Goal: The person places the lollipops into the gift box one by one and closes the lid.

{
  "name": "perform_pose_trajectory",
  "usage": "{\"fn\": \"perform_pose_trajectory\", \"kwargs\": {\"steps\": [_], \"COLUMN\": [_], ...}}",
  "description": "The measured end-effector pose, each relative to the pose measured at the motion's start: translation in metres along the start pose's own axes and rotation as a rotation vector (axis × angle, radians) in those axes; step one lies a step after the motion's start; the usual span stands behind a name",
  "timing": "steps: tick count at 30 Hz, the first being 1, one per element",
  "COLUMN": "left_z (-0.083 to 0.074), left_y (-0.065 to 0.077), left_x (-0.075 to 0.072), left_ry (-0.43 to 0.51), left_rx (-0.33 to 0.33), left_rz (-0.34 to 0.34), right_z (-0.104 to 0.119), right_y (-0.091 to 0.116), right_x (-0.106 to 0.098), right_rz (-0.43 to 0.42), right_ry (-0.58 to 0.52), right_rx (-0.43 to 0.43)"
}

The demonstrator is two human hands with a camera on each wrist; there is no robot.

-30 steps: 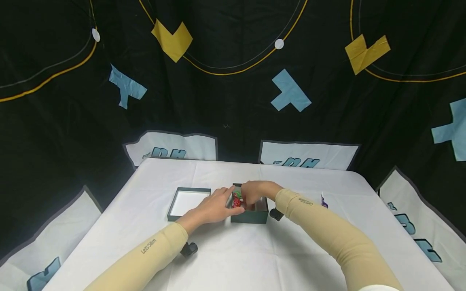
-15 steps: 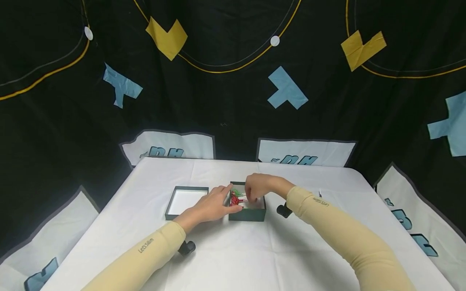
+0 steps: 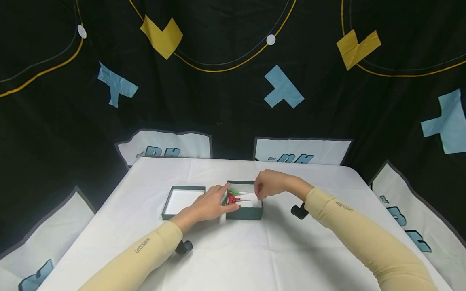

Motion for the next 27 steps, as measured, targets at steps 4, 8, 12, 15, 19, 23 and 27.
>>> {"fn": "perform_pose_trajectory", "kwargs": {"steps": [4,8,12,15,19,23,27], "left_z": [0.001,0.002,0.003,0.003,0.003,0.002,0.003], "left_y": [-0.001,-0.002,-0.003,-0.003,-0.002,-0.002,-0.002], "left_x": [0.002,0.002,0.003,0.003,0.003,0.002,0.003], "left_ry": [0.001,-0.004,-0.003,0.000,0.006,0.011,0.015], "left_rx": [0.005,0.009,0.015,0.018,0.017,0.016,0.021], "left_rz": [-0.003,-0.004,-0.006,-0.005,-0.005,-0.008,-0.010], "right_z": [-0.006,-0.016,-0.026,-0.034,-0.043,-0.051,-0.060], "right_y": [0.016,0.033,0.047,0.055,0.065,0.075,0.084], "right_x": [-0.005,-0.009,-0.011,-0.011,-0.010,-0.008,-0.005], "right_rz": [-0.035,-0.067,-0.088,-0.093,-0.103,-0.110,-0.114], "right_ry": [-0.043,-0.097,-0.125,-0.133,-0.151,-0.174,-0.191], "right_rx": [0.010,0.012,0.014,0.021,0.021,0.015,0.022]}}
Point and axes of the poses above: each hand's wrist, its own y-axis away from the middle knuckle, its own x-axis out of the palm, z = x × y, the point moved 4 cm from there along -y, towards the middle knuckle, and after that the axes turned 7 degrees about -x, right-handed, at the moved point
